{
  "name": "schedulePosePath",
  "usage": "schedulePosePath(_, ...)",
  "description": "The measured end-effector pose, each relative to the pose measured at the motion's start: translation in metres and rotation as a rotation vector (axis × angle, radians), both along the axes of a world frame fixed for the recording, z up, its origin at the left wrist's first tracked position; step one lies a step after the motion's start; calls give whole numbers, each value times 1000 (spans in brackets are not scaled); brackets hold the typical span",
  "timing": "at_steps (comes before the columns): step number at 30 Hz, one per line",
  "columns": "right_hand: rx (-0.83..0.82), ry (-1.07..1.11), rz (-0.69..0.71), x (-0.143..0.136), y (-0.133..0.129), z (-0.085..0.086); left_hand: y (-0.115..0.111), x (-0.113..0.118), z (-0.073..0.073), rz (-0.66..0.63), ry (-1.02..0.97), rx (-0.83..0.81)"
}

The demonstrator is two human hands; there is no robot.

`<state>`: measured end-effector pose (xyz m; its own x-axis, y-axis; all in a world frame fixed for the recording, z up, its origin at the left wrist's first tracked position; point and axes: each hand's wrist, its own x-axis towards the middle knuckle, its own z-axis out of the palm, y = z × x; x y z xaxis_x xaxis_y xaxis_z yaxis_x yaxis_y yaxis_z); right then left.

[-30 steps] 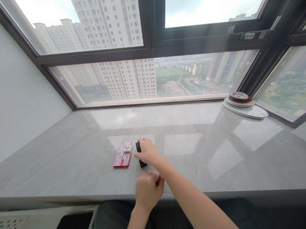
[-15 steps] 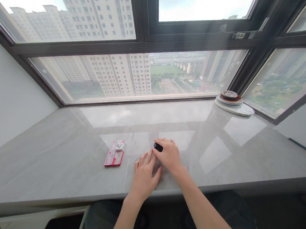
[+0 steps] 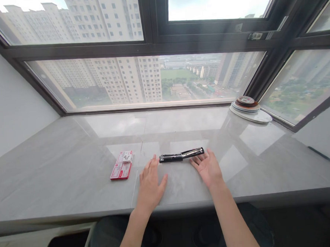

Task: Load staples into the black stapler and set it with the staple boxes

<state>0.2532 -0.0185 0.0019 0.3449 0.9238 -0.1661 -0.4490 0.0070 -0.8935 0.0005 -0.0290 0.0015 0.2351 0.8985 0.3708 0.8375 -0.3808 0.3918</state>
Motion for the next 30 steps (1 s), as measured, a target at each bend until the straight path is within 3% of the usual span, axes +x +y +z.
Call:
schedulePosePath(5, -13, -15, 11, 18, -50, 0, -5, -35, -2, 440, 49, 97)
schedulePosePath(7, -73, -85, 43, 19, -67, 2, -11, -52, -6, 504, 101, 78)
schedulePosePath(9, -160, -218, 115, 16, -78, 2, -19, -64, -7, 464, 139, 42)
schedulePosePath(12, -240, -491, 325, 3, -81, 4, -28, -66, -4, 281, 116, -18)
schedulePosePath(16, -215, -694, 549, -23, -65, 11, -26, -36, 4, -89, -34, -118)
schedulePosePath(19, -194, -729, 594, -36, -47, 14, -17, -4, 5, -245, -160, -175)
schedulePosePath(23, -207, -721, 573, -28, -32, 14, -4, 18, 5, -308, -235, -205)
schedulePosePath(30, -340, -950, 478, 16, -32, 14, 2, 6, 4, -288, -294, -218)
